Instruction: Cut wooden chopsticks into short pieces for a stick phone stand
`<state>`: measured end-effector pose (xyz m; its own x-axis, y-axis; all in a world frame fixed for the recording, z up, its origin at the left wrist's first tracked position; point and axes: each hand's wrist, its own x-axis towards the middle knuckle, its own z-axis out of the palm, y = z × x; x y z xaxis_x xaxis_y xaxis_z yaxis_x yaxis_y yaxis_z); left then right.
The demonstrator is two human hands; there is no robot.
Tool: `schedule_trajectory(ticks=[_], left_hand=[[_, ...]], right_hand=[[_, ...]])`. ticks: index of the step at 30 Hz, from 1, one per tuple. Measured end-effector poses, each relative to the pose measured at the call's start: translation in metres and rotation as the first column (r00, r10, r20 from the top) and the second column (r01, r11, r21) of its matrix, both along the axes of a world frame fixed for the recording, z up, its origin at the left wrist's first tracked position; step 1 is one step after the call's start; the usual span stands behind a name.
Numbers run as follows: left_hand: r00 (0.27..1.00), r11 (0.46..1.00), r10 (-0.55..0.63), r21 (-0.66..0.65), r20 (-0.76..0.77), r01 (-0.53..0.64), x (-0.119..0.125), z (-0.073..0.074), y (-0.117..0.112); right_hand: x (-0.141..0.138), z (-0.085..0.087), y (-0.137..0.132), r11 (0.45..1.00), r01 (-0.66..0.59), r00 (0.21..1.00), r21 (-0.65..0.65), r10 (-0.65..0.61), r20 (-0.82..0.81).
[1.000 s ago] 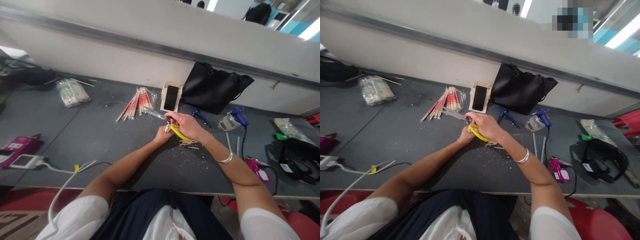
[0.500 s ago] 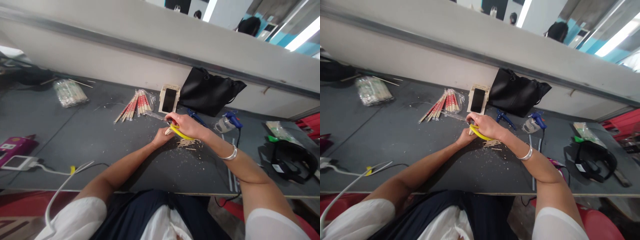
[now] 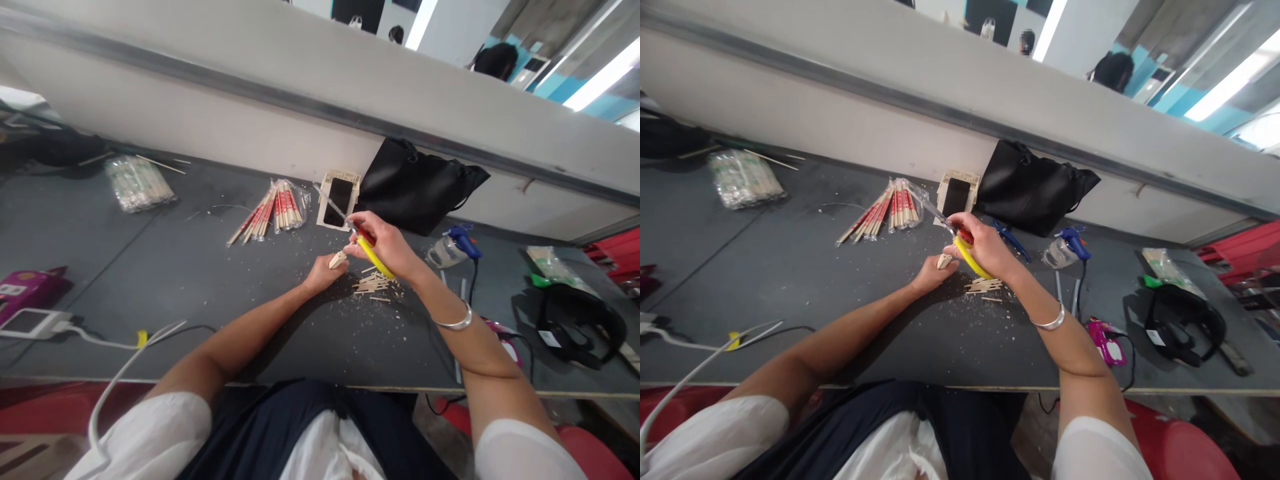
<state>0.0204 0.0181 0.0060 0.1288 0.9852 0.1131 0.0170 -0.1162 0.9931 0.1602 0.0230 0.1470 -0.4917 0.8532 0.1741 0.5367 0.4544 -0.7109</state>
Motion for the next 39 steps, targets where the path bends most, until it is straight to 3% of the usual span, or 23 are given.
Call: schedule_trajectory(ticks=[3,7,10,12,14,16,18,20,23,27,30,33,36,39], left_hand=[[1.000,1.000,0.010,-0.003,0.018,-0.010,0.001,0.001,-0.002],[0.998,0.995,0.054,-0.081,0.041,-0.050,0.000,0.001,0.002],[0.967,0.956,0.223,-0.222,0.127,-0.191,-0.014,0.013,0.016],[0.897,0.911,0.379,-0.261,0.229,-0.318,-0.029,0.033,0.024],[0.850,0.901,0.431,-0.098,0.303,-0.422,-0.043,0.059,0.024],[0.886,0.896,0.377,0.137,0.272,-0.423,-0.048,0.085,0.014],[0.951,0.893,0.286,0.327,0.121,-0.310,-0.041,0.107,-0.002],[0.988,0.896,0.151,0.421,0.003,-0.139,-0.028,0.119,-0.016],[0.994,0.924,-0.035,0.376,-0.101,0.070,-0.011,0.122,-0.023],[0.982,0.953,-0.172,0.240,-0.072,0.184,-0.008,0.116,-0.013],[0.989,0.930,-0.093,0.346,-0.114,0.127,-0.015,0.117,-0.007],[0.985,0.836,0.103,0.549,-0.140,-0.010,-0.025,0.122,-0.006],[0.953,0.738,0.264,0.668,-0.152,-0.098,-0.034,0.126,-0.007],[0.935,0.684,0.315,0.722,-0.161,-0.106,-0.038,0.126,-0.007]], right_hand=[[-0.002,-0.006,-0.001,0.995,0.031,0.999,0.094,-0.034,0.026],[0.014,0.017,-0.007,0.933,0.210,0.972,0.294,-0.167,-0.162],[0.040,0.037,-0.017,0.839,0.392,0.893,0.376,-0.249,-0.375],[0.054,0.037,-0.025,0.805,0.462,0.837,0.372,-0.257,-0.482],[0.061,0.025,-0.031,0.791,0.497,0.816,0.358,-0.285,-0.503],[0.058,0.007,-0.035,0.801,0.498,0.824,0.332,-0.319,-0.468],[0.048,-0.008,-0.036,0.834,0.469,0.830,0.291,-0.304,-0.467],[0.036,-0.014,-0.038,0.853,0.445,0.833,0.272,-0.283,-0.474],[0.026,-0.013,-0.042,0.842,0.444,0.867,0.305,-0.317,-0.385],[0.024,-0.014,-0.043,0.846,0.418,0.886,0.331,-0.300,-0.353],[0.025,-0.021,-0.039,0.873,0.405,0.861,0.270,-0.266,-0.433],[0.026,-0.027,-0.032,0.899,0.372,0.871,0.229,-0.254,-0.420],[0.028,-0.031,-0.028,0.907,0.314,0.926,0.282,-0.227,-0.301],[0.026,-0.033,-0.027,0.893,0.244,0.963,0.377,-0.176,-0.205]])
